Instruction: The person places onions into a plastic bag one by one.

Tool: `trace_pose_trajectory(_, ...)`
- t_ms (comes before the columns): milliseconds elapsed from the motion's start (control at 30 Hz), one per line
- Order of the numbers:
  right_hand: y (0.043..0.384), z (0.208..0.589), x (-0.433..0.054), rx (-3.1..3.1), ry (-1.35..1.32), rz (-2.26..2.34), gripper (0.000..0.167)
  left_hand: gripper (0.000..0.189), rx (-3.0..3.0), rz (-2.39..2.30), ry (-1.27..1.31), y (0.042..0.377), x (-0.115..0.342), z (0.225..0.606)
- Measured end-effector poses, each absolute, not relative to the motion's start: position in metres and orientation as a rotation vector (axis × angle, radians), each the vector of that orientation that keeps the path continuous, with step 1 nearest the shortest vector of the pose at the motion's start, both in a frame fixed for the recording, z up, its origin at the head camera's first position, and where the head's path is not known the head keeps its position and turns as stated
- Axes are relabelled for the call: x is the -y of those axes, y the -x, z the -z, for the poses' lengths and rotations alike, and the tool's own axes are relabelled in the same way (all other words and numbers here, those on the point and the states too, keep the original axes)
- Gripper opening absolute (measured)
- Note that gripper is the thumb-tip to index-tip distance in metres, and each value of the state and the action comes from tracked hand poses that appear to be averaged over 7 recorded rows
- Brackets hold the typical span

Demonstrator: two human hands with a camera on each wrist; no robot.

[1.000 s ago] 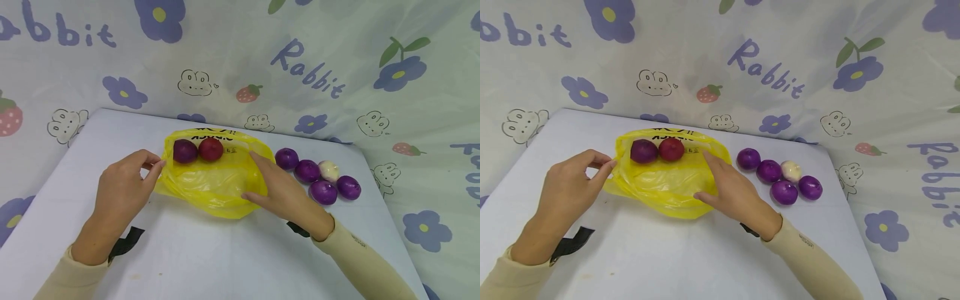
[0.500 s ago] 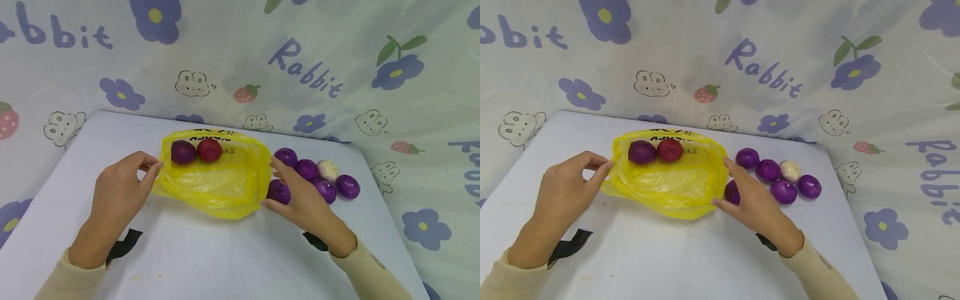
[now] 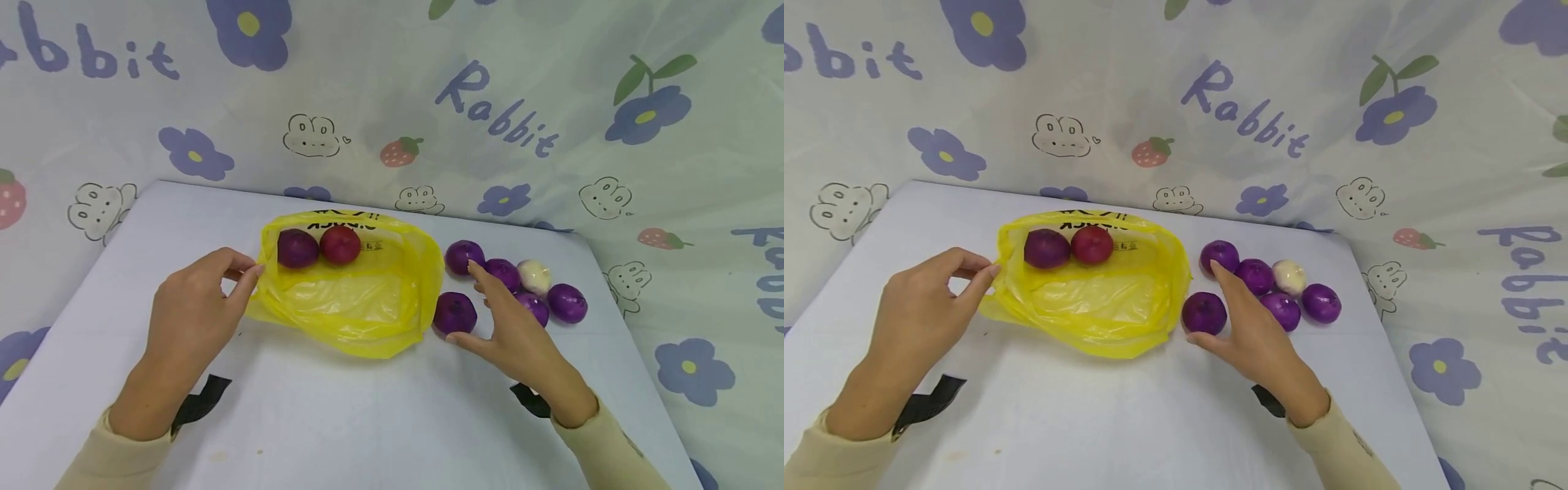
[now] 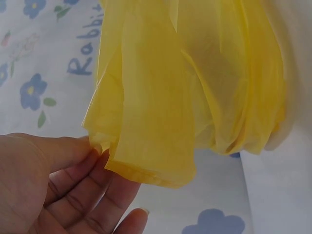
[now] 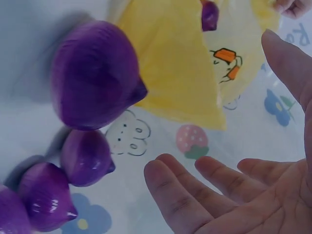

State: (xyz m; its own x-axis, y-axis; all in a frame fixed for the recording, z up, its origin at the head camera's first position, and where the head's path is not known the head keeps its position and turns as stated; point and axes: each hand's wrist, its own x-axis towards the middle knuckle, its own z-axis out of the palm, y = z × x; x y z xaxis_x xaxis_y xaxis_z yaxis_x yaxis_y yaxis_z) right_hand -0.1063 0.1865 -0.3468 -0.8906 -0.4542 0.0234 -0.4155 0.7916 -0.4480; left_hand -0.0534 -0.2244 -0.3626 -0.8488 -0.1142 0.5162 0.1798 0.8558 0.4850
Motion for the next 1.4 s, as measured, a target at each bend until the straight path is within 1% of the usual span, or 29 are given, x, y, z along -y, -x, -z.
trace_pose_trajectory(167, 0.109, 0.356, -0.192, -2.889, 0.632, 0.634, 0.118, 0.016, 2.477, 0.716, 0.055, 0.053, 0.225, 0.363)
trace_pose_trajectory(400, 0.115, 0.373, -0.202, -2.843, 0.556, 0.662, 0.118, 0.016, 2.484, 0.724, 0.04, 0.052, 0.226, 0.363)
trace_pose_trajectory(600, 0.12, 0.388, -0.21, -2.824, 0.555, 0.695, 0.118, 0.016, 2.481, 0.717, 0.049, 0.053, 0.226, 0.363)
trace_pose_trajectory(833, 0.122, 0.403, -0.214, -2.781, 0.552, 0.751, 0.111, 0.016, 2.478, 0.721, 0.066, 0.054, 0.224, 0.362)
trace_pose_trajectory(1400, 0.13, 0.418, -0.211, -2.777, 0.563, 0.763, 0.107, 0.016, 2.489, 0.733, 0.055, 0.053, 0.225, 0.361)
